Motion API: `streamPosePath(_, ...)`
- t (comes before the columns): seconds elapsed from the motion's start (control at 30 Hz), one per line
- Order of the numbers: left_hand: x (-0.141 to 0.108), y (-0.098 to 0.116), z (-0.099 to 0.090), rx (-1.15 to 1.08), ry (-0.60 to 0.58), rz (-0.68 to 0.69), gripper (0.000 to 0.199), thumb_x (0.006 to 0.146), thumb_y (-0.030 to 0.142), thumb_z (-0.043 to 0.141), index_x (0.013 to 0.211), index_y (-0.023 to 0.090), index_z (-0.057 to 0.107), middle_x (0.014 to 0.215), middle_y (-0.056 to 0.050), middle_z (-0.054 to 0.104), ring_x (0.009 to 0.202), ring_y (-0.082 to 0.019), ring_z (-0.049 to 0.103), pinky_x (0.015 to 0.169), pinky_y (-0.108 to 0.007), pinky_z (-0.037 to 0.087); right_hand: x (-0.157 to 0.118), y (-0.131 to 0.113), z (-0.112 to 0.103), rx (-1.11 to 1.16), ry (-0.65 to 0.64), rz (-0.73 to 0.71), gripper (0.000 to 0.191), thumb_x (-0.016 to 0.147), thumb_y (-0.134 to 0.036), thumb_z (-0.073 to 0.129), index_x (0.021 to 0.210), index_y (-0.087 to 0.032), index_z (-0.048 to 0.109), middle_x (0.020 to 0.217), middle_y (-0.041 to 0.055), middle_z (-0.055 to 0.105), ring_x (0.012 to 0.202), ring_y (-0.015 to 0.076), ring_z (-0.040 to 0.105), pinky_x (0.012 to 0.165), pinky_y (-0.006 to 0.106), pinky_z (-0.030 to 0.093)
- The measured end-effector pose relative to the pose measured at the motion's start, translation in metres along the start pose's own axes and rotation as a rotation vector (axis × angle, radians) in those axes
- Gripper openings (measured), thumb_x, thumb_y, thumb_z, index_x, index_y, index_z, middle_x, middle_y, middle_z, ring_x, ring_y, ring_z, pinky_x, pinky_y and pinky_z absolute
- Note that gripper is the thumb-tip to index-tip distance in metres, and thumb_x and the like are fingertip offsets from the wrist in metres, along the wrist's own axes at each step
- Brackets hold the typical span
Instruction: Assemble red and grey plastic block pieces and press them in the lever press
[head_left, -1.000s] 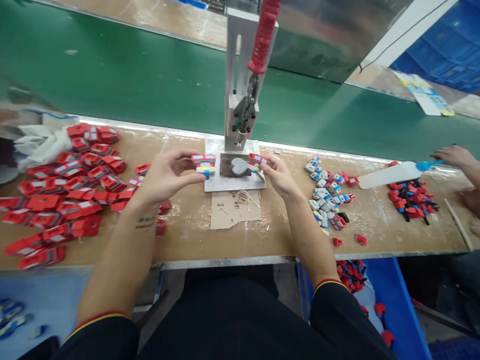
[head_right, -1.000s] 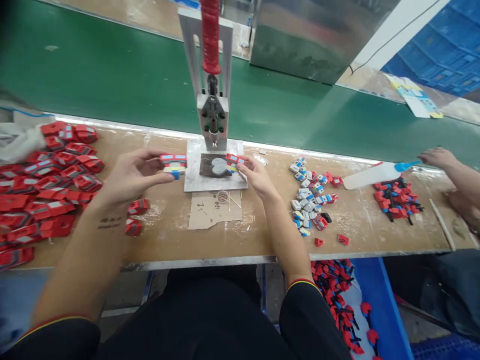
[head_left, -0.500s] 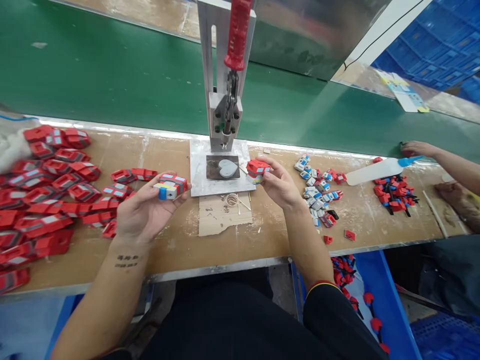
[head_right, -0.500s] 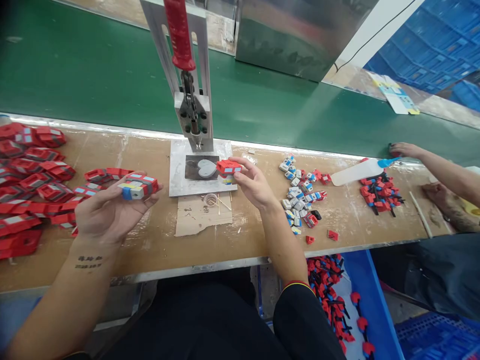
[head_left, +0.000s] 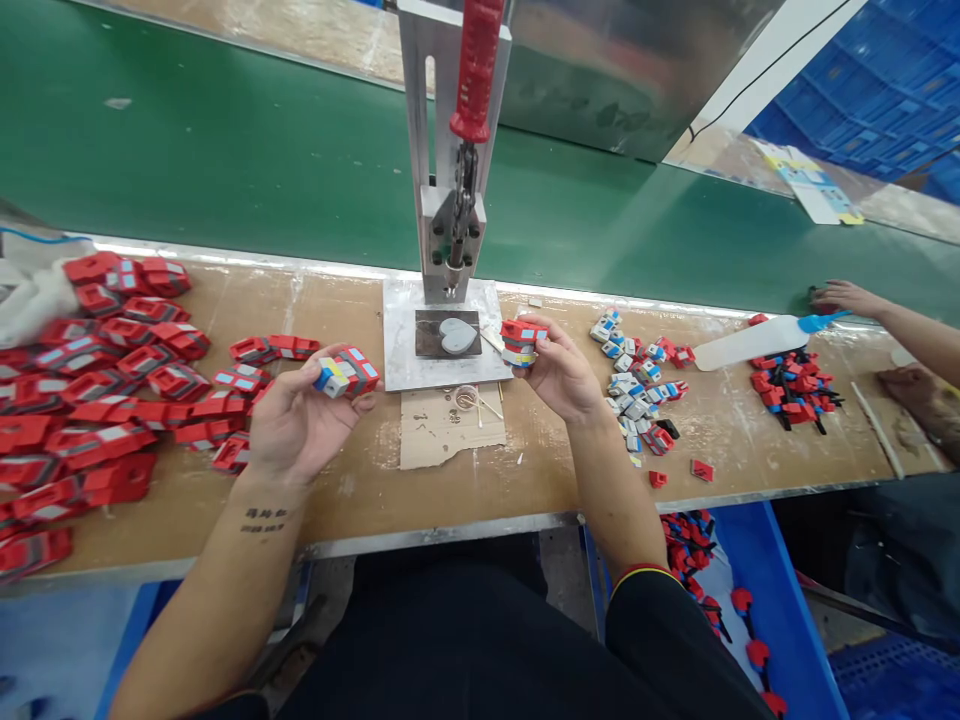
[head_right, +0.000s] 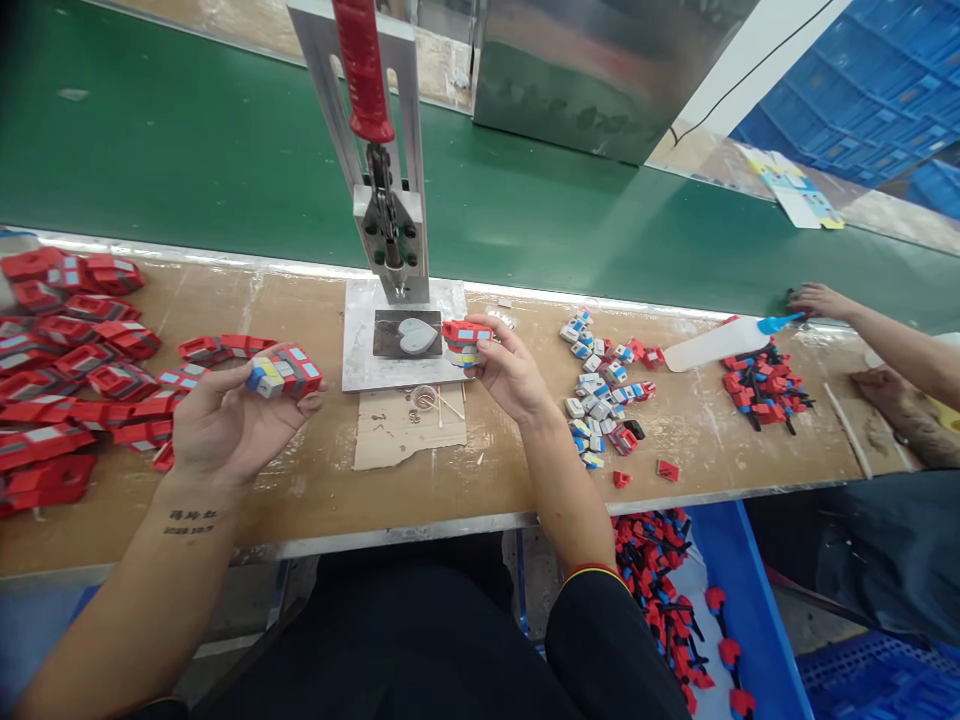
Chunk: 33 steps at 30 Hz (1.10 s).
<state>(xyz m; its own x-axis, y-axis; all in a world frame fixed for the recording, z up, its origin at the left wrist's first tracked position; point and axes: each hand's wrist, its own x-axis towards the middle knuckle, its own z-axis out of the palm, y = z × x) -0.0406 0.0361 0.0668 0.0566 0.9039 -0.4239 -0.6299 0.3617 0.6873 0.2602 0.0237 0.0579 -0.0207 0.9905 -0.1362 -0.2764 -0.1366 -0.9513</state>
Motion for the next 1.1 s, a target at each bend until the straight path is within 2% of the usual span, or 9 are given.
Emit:
streamPosePath(0.3,0.003,-0.003,-0.009,0.012,-0.041,-0.001,0.014,0.074,0.023,0.073,0.086,0.017,0.074,0.077,-0.004,0.076,0.066,-0.019,0.07,0.051,-0.025,0.053,-0.001,0.001,-0.003,-0.056,-0.009,-0.033,0.041,0.077,-0.047,0.078,0.114,-0.034,0.068,0.106,0.0008,0.075,0.077,0.0137,0.063,0.063,0.028,0.052)
streamPosePath(0.37,0.004,-0.003,-0.012,0.011,-0.059,-0.006,0.014,0.076,0.022,0.074,0.089,0.018,0.075,0.081,-0.004,0.076,0.067,-0.017,0.069,0.053,-0.024,0.054,-0.005,0.0,-0.015,-0.208,0.025,-0.065,0.043,0.08,-0.051,0.075,0.119,-0.033,0.068,0.108,0.0024,0.076,0.08,0.0151,0.065,0.064,0.029,0.052)
streamPosePath(0.47,0.008,-0.004,-0.013,0.023,-0.09,0.0,0.01,0.084,0.024,0.074,0.092,0.02,0.076,0.089,-0.005,0.077,0.072,-0.015,0.068,0.057,-0.022,0.055,-0.013,0.0,-0.045,-0.635,0.102,-0.093,0.05,0.084,-0.051,0.073,0.127,-0.026,0.068,0.107,0.0065,0.078,0.085,0.0191,0.07,0.073,0.034,0.056)
streamPosePath(0.6,0.023,-0.008,0.004,0.09,-0.141,-0.011,0.014,0.092,0.03,0.071,0.097,0.018,0.075,0.091,-0.007,0.075,0.073,-0.014,0.065,0.055,-0.022,0.049,-0.023,0.007,-0.088,-1.184,0.154,0.001,0.041,0.089,-0.041,0.062,0.122,-0.019,0.072,0.096,0.0102,0.08,0.08,0.024,0.073,0.083,0.043,0.059)
streamPosePath(0.77,0.056,-0.013,0.034,0.126,-0.181,0.037,0.017,0.095,0.031,0.074,0.087,0.02,0.064,0.078,0.0,0.065,0.062,-0.01,0.057,0.051,-0.021,0.038,-0.02,0.007,-0.104,-1.331,0.183,-0.03,0.036,0.089,-0.036,0.058,0.113,-0.015,0.075,0.1,0.0185,0.077,0.094,0.0342,0.073,0.095,0.056,0.058)
streamPosePath(0.83,0.066,-0.014,0.041,0.139,-0.207,-0.025,0.023,0.094,0.034,0.076,0.083,0.018,0.063,0.077,0.0,0.065,0.063,-0.011,0.055,0.054,-0.022,0.038,-0.012,-0.004,-0.093,-1.353,0.212,-0.11,0.037,0.09,-0.039,0.059,0.116,-0.016,0.074,0.107,0.0196,0.075,0.101,0.0352,0.071,0.101,0.06,0.055)
streamPosePath(0.93,0.075,-0.018,0.044,0.203,-0.257,-0.057,0.022,0.087,0.028,0.083,0.083,0.016,0.066,0.081,-0.003,0.068,0.067,-0.012,0.057,0.061,-0.025,0.042,0.007,-0.033,-0.053,-1.238,0.225,-0.416,0.041,0.096,-0.047,0.059,0.126,-0.022,0.071,0.121,0.0153,0.072,0.105,0.0292,0.07,0.099,0.052,0.058)
streamPosePath(1.0,0.077,-0.023,0.044,0.299,-0.284,0.028,0.018,0.08,0.016,0.086,0.084,0.015,0.068,0.081,-0.003,0.069,0.071,-0.013,0.059,0.067,-0.026,0.045,0.026,-0.058,-0.014,-1.065,0.184,-0.659,0.044,0.099,-0.054,0.059,0.132,-0.028,0.067,0.131,0.0108,0.069,0.113,0.0264,0.069,0.095,0.045,0.06)
streamPosePath(1.1,0.08,-0.029,0.046,0.48,-0.321,0.199,0.02,0.073,0.005,0.087,0.084,0.015,0.073,0.084,-0.004,0.071,0.079,-0.015,0.063,0.078,-0.029,0.049,0.053,-0.097,0.047,-0.858,0.137,-0.898,0.051,0.097,-0.062,0.06,0.141,-0.035,0.06,0.145,0.0039,0.06,0.135,0.0296,0.062,0.101,0.046,0.059)
